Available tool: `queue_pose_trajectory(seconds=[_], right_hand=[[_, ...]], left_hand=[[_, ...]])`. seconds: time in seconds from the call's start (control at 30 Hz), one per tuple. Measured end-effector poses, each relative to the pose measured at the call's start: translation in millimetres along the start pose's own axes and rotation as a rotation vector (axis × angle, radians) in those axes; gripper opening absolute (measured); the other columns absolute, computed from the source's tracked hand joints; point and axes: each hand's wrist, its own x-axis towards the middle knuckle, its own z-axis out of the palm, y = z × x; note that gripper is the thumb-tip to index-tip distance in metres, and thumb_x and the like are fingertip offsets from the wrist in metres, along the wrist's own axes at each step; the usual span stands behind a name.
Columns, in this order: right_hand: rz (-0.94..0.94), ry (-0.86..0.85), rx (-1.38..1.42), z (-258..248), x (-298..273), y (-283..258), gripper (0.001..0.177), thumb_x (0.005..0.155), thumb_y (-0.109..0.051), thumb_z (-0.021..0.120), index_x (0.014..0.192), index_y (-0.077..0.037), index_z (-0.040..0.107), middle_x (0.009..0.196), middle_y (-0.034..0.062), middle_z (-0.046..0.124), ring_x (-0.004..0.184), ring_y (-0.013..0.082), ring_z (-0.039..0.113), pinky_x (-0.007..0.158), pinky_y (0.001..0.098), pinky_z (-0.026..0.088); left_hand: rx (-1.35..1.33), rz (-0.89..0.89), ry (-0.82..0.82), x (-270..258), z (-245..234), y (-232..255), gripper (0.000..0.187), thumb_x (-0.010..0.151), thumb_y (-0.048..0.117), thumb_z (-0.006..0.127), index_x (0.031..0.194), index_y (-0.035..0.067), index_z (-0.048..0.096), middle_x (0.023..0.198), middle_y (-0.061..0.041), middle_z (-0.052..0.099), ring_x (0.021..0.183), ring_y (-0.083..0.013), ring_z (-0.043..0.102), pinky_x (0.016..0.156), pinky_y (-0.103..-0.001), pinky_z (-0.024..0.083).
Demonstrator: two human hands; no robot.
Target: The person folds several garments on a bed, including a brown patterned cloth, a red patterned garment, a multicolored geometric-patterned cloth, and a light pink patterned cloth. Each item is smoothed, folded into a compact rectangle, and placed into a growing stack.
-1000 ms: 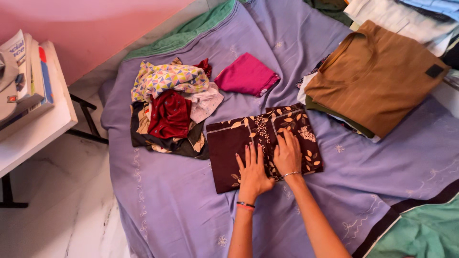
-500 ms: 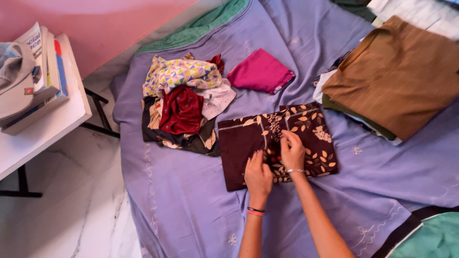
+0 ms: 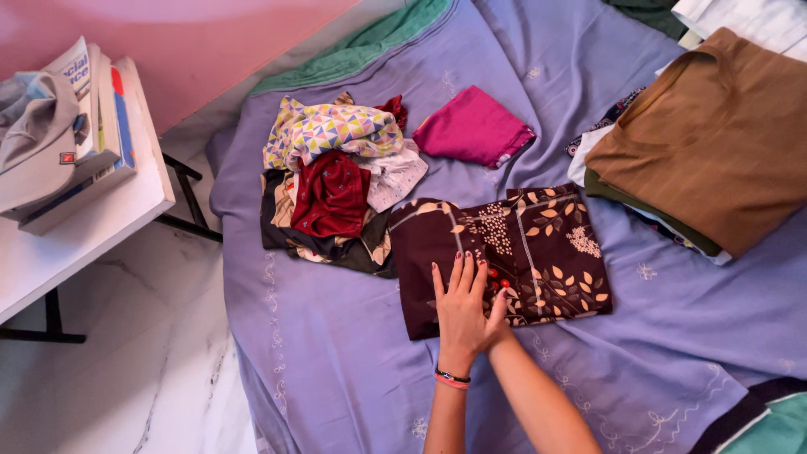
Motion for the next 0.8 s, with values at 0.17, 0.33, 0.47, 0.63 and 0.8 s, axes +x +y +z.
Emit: queue_pose_trajectory(seconds=[0.17,0.33,0.47,0.63,0.8], right_hand=[[-0.081,-0.369,0.89,14.4,-0.5,7.9,0.071,0.112,-0.055,0.026,0.171,-0.018,0.015,0.179,0.0018,0.018,0.164,0.0243,0.011,0.134,0.0455,0.011],[-0.489,0.171,0.585,55.0,8.4,19.0,0.062,0.108,-0.051,0.028,0.162,-0.02,0.024,0.173,0.0009,0.018,0.16,0.0193,0.012,0.13,0.043,0.008],[-0.165,0.113,0.24,38.5,-0.2,-6.0,0.063,0.106,-0.05,0.033,0.16,-0.02,0.022,0.172,0.0012,0.019,0.161,0.0233,0.012,0.13,0.0459,0.01],[-0.115,0.022,0.36,49.5,8.5,-1.6,0.074,0.102,-0.062,0.025,0.163,-0.021,0.016,0.172,-0.001,0.015,0.16,0.0255,0.009,0.129,0.0469,0.009],[-0.124,0.096,0.451,43.9,6.5,13.0,0.079,0.098,-0.066,0.022,0.164,-0.025,0.009,0.172,-0.0046,0.012,0.159,0.0223,0.007,0.128,0.0479,0.009]], left_hand=[[-0.013,0.008,-0.127,4.4,-2.5,-3.9,0.057,0.095,0.043,0.064,0.13,-0.002,0.065,0.143,-0.026,0.058,0.14,-0.0414,0.048,0.123,-0.061,0.019],[-0.246,0.02,-0.21,-1.0,6.4,-6.8,0.051,0.101,0.035,0.059,0.135,-0.002,0.063,0.147,-0.024,0.057,0.144,-0.0403,0.047,0.124,-0.053,0.027],[-0.234,-0.011,-0.147,-5.2,8.1,-12.2,0.044,0.102,0.029,0.058,0.135,-0.001,0.064,0.15,-0.025,0.055,0.145,-0.0414,0.046,0.124,-0.053,0.029],[-0.111,-0.008,-0.192,3.8,3.4,-17.0,0.05,0.098,0.034,0.061,0.134,0.0,0.065,0.148,-0.024,0.055,0.144,-0.0429,0.042,0.121,-0.056,0.025],[-0.129,-0.011,-0.201,4.5,-1.8,-17.7,0.054,0.097,0.039,0.063,0.136,0.001,0.062,0.149,-0.021,0.056,0.147,-0.0416,0.041,0.123,-0.057,0.023]])
